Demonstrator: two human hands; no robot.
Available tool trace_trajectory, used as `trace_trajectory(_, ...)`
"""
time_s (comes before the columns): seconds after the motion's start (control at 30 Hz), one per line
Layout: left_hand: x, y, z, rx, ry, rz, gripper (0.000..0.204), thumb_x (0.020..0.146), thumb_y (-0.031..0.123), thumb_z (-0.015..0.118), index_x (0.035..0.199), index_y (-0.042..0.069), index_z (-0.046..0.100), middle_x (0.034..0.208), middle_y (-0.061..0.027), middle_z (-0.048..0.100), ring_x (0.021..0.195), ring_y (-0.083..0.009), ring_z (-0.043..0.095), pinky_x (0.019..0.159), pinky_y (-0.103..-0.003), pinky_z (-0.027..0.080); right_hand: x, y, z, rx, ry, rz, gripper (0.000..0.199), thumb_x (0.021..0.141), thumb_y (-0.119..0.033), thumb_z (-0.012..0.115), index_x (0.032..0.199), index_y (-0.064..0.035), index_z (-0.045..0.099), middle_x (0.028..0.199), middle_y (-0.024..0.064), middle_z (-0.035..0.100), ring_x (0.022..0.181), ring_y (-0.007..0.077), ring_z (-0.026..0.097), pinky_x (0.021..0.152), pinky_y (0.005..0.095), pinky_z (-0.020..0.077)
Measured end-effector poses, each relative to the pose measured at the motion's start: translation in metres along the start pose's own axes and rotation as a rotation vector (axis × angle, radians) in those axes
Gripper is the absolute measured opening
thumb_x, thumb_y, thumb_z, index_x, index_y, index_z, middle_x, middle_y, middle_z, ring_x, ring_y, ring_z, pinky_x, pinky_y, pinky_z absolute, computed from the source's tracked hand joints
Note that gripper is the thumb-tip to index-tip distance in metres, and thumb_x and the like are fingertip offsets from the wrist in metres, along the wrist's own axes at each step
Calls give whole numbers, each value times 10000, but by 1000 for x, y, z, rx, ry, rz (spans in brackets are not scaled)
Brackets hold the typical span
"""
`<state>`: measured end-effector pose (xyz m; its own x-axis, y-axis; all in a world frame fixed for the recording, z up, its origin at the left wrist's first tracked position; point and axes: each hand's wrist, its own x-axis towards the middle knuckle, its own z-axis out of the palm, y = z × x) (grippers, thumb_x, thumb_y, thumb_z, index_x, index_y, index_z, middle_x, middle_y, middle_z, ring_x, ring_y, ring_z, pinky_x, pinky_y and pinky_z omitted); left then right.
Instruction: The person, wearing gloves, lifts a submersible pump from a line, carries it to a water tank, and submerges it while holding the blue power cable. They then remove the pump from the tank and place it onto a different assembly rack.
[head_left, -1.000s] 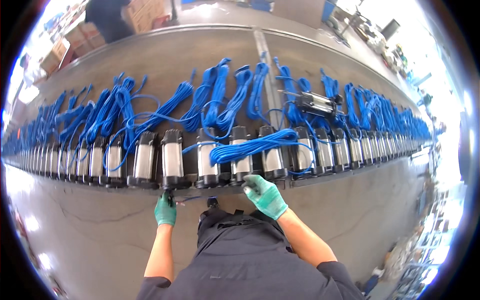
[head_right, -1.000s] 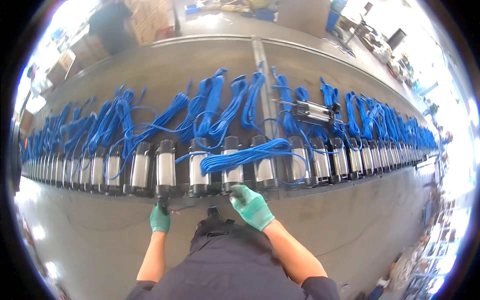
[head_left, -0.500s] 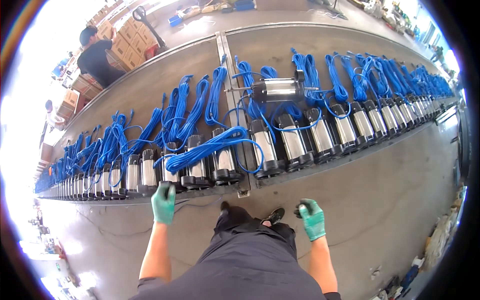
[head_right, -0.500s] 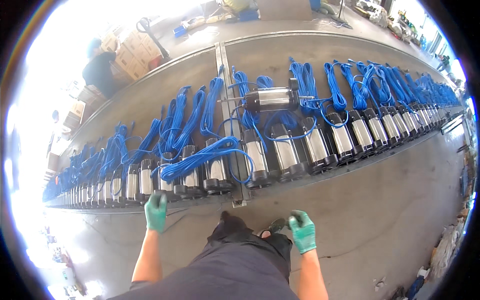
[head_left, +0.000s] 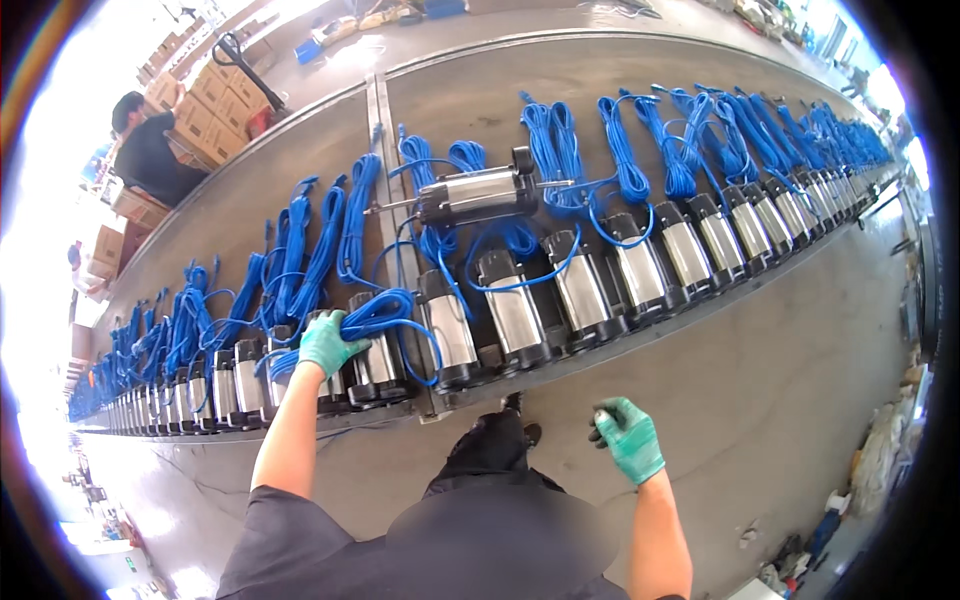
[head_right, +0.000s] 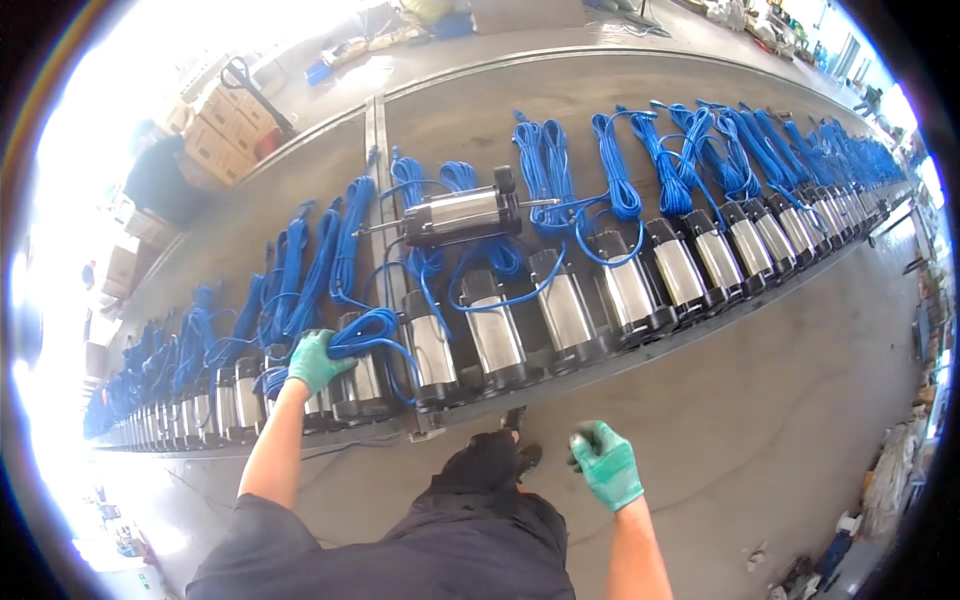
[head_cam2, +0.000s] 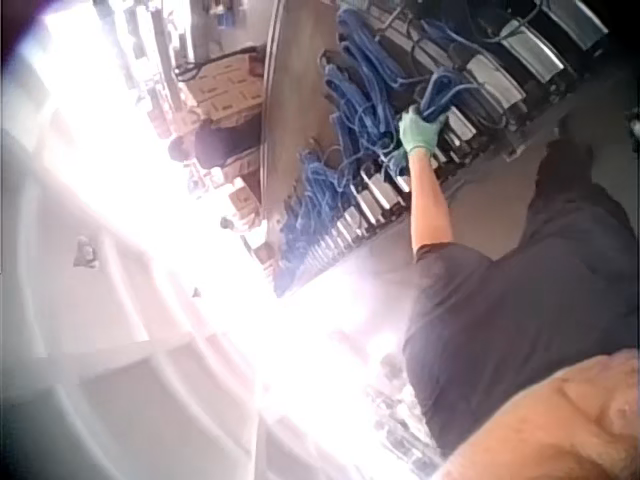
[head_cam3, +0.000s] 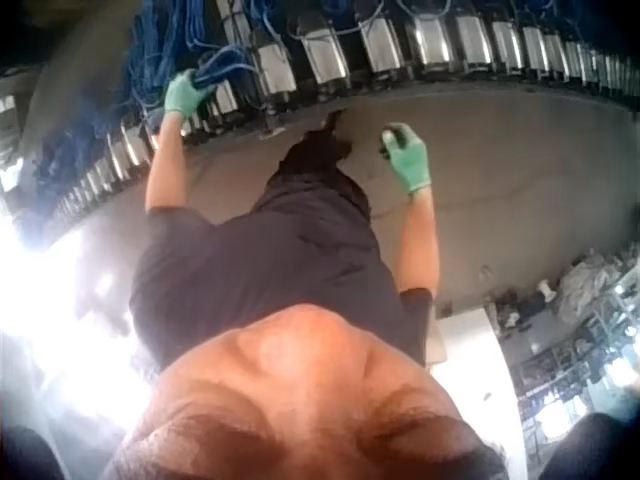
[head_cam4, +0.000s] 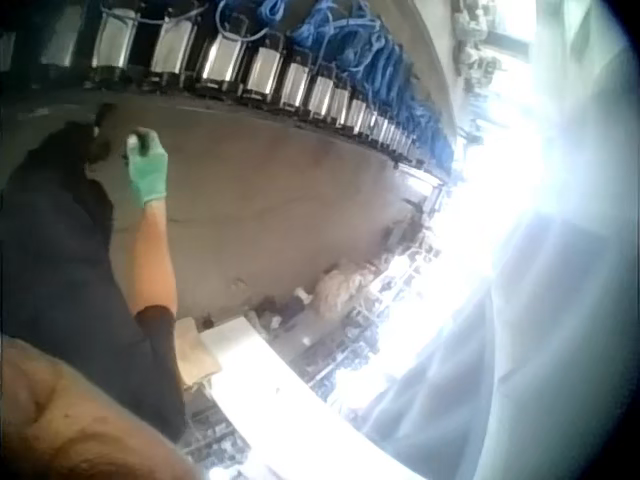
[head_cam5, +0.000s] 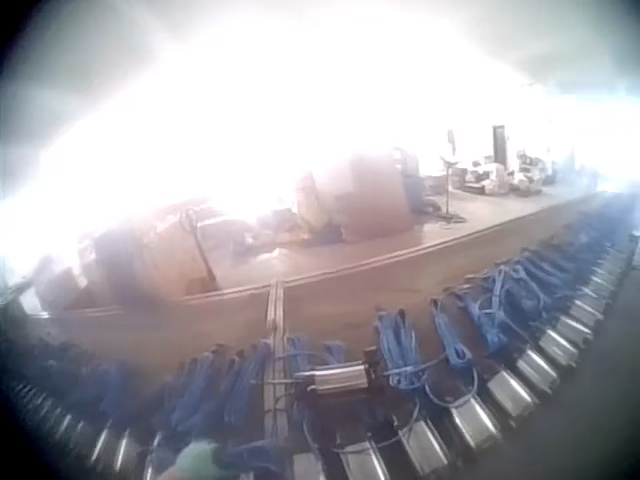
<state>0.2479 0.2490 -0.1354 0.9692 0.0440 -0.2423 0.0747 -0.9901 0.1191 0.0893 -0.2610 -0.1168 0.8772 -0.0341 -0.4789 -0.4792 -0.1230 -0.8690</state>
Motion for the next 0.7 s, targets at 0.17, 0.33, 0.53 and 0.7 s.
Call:
trace_trajectory(0.17,0,10,-3,-17,44,-31,735,693,512,882,1208,39,657,1152,-188,646,1086,-389,630,965,-479,505,106,-97,-10,-443,16,-373,199,959,-117,674,1123,-6,660,932,144,733,784,226,717,712,332,563)
trace_trajectory(0.33,-5,14,-7,-107,113,-56,602,647,442,906,1084,69,725,1064,-154,676,1026,-365,641,917,-482,513,258,-224,57,-989,132,-554,521,971,-412,638,1330,-45,552,1156,285,662,1075,458,660,937,497,536)
trace_trajectory(0.53,-7,-2,12,-131,279,-15,621,667,414,904,1144,71,701,1064,-151,699,972,-372,652,857,-473,522,400,-268,91,-1316,-130,-148,546,958,-240,561,1428,12,447,1169,308,670,972,411,703,798,476,582)
trace_trajectory(0.7,-37,-25,-23,-412,788,-296,574,694,199,924,1159,43,626,1040,-136,682,948,-292,673,860,-403,543,394,-279,107,-1164,-227,13,438,945,-107,542,1366,-15,463,977,208,689,633,264,704,485,385,592)
